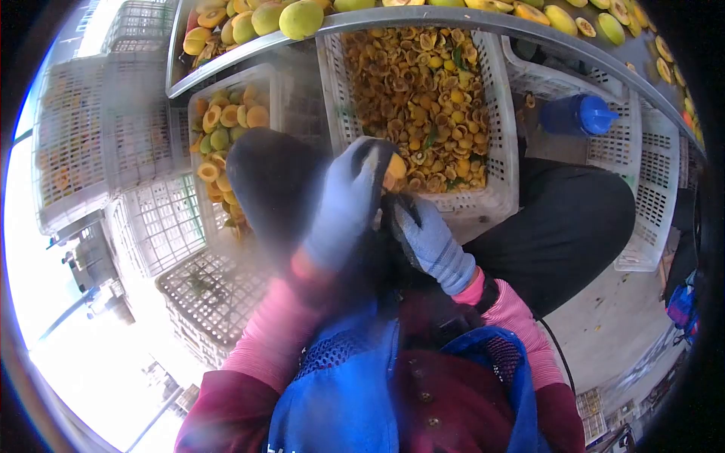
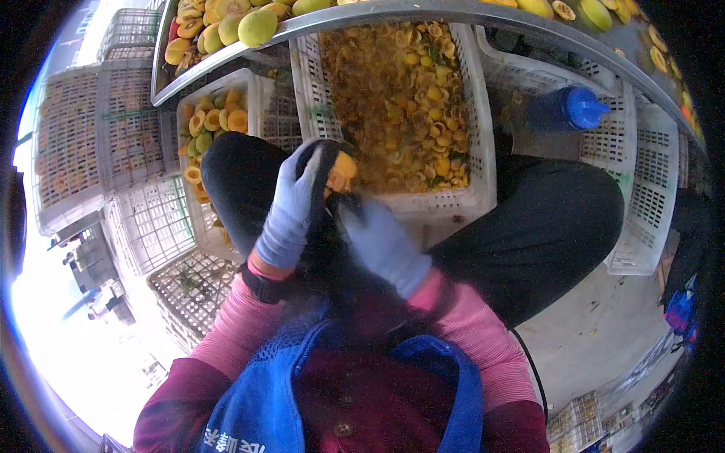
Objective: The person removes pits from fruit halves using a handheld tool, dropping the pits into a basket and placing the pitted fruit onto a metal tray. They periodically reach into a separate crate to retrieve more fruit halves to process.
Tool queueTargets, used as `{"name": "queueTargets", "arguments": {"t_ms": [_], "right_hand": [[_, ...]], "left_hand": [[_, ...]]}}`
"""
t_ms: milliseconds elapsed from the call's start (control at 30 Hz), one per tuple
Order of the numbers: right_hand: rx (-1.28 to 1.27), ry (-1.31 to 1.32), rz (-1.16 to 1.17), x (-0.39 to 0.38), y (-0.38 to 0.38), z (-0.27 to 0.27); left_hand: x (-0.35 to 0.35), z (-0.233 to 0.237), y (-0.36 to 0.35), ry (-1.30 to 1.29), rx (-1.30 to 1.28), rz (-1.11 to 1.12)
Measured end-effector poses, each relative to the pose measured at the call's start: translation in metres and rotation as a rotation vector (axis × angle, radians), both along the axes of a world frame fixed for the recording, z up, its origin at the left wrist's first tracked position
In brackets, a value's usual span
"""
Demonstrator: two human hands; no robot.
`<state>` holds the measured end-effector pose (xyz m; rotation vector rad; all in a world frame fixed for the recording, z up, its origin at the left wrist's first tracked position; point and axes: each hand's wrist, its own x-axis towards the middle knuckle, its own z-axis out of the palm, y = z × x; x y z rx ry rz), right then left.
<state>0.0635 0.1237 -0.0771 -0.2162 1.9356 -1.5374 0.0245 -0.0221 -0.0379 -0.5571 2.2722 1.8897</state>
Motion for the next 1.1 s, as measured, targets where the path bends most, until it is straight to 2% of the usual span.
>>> {"name": "queueTargets", "arguments": {"t_ms": [100, 133, 200, 233, 300, 367, 467, 567, 600, 667, 700, 767, 800, 900, 967, 1000, 1033, 1067, 1100], "right_hand": [[-0.159, 0.053, 0.007, 0.018, 0.002, -0.027], [-0.153, 0.123, -0.032, 0.019, 0.002, -0.022], [-0.137, -0.047, -0.060, 0.009, 0.004, -0.008], [-0.124, -0.300, -0.040, 0.004, 0.007, 0.005], [-0.424, -0.784, -0.021, -0.010, 0.009, 0.015], [-1.071, -1.248, -0.024, -0.017, 0.014, 0.017], [-1.268, -1.671, -0.002, -0.013, 0.004, 0.026], [-1.429, -1.767, 0.004, -0.013, -0.001, 0.023], [-1.526, -1.666, 0.037, -0.016, -0.002, 0.027], [-1.714, -1.454, 0.103, -0.021, -0.006, 0.042], [-1.756, -1.351, 0.147, -0.031, -0.008, 0.046], [-1.556, -1.428, -0.091, -0.033, -0.008, 0.031], [-1.469, -1.555, -0.200, -0.033, -0.006, 0.028], [-1.030, -1.403, -0.318, -0.033, -0.007, 0.027], [-0.931, -1.364, -0.403, -0.033, -0.012, 0.034], [-0.885, -1.354, -0.417, -0.034, -0.012, 0.036], [-0.839, -1.340, -0.437, -0.035, -0.010, 0.036], [-0.907, -1.315, -0.250, -0.029, -0.006, 0.013], [-0.841, -1.306, -0.291, -0.030, -0.007, 0.011]], "left_hand": [[-0.008, -0.007, -0.010, -0.212, 0.146, -0.190], [-0.006, -0.005, -0.010, -0.186, 0.138, -0.165], [-0.007, -0.001, -0.002, -0.121, 0.126, -0.126], [-0.005, 0.000, 0.001, -0.096, 0.125, -0.098], [-0.007, 0.002, -0.004, -0.087, 0.130, -0.152], [-0.005, 0.016, -0.003, -0.188, 0.104, -0.168], [-0.003, 0.011, 0.000, 0.010, -0.003, -0.186], [-0.003, 0.000, 0.004, 0.063, 0.195, -0.098], [-0.003, -0.007, 0.007, 0.106, 0.347, -0.016], [0.018, -0.034, 0.008, 0.038, 0.471, 0.092], [0.027, -0.040, 0.006, 0.068, 0.398, 0.105], [0.025, -0.003, -0.004, 0.226, 0.032, 0.136], [0.023, 0.016, -0.016, 0.294, -0.101, 0.169], [0.031, 0.048, -0.090, 0.335, -0.364, 0.282], [0.042, 0.058, -0.155, 0.283, -0.536, 0.355], [0.051, 0.051, -0.183, 0.195, -0.799, 0.378], [0.057, 0.061, -0.207, -0.371, -1.277, 0.408], [0.059, 0.063, -0.215, -0.356, -1.339, 0.423], [0.055, 0.062, -0.220, -0.339, -1.398, 0.439]]}}
